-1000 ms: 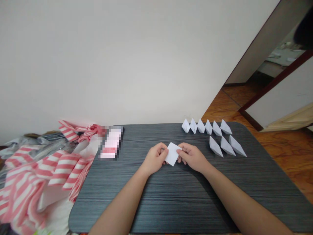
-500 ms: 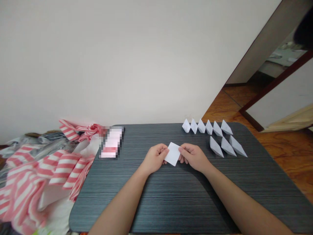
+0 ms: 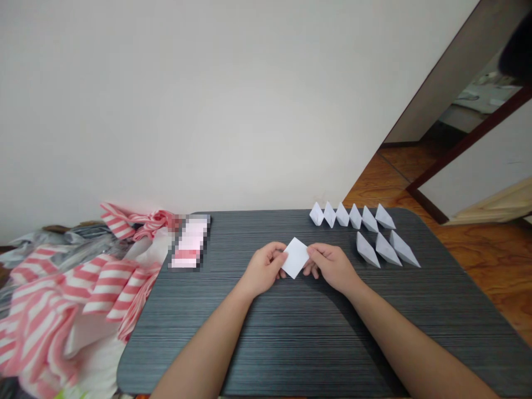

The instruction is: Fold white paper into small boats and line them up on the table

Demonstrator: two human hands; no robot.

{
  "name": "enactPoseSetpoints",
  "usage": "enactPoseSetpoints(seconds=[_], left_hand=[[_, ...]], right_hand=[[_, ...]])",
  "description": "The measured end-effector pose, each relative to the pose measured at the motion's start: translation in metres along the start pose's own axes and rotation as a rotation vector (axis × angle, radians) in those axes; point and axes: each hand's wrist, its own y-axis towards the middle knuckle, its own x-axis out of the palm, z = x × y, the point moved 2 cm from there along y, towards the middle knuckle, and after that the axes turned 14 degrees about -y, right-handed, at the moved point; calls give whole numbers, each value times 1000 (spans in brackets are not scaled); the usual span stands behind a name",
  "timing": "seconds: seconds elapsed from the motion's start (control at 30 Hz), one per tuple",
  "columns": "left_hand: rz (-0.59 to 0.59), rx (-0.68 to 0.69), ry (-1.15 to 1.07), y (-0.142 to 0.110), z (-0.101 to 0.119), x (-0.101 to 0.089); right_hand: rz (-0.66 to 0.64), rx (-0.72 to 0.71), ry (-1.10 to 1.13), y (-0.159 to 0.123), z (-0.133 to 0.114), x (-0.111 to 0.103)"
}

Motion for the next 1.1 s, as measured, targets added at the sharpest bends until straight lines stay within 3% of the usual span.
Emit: enactPoseSetpoints(seconds=[0.2, 0.3, 0.43, 0.67, 0.93, 1.1], left_hand=[[172, 62, -17, 4, 1, -8], [136, 51, 40, 4, 2, -7], [45, 17, 51, 4, 3, -3], [-3, 6, -119, 3, 0, -2], [90, 28, -181, 8, -5, -7], [71, 4, -173, 7, -5, -6]], right_hand=[[-77, -40, -7, 0, 2, 1], [-23, -64, 3, 0, 1, 0], [-64, -122, -49, -2, -1, 2], [92, -103, -108, -2, 1, 1], [-60, -253, -218, -4, -7, 2], [-90, -284, -225, -5, -5, 3]])
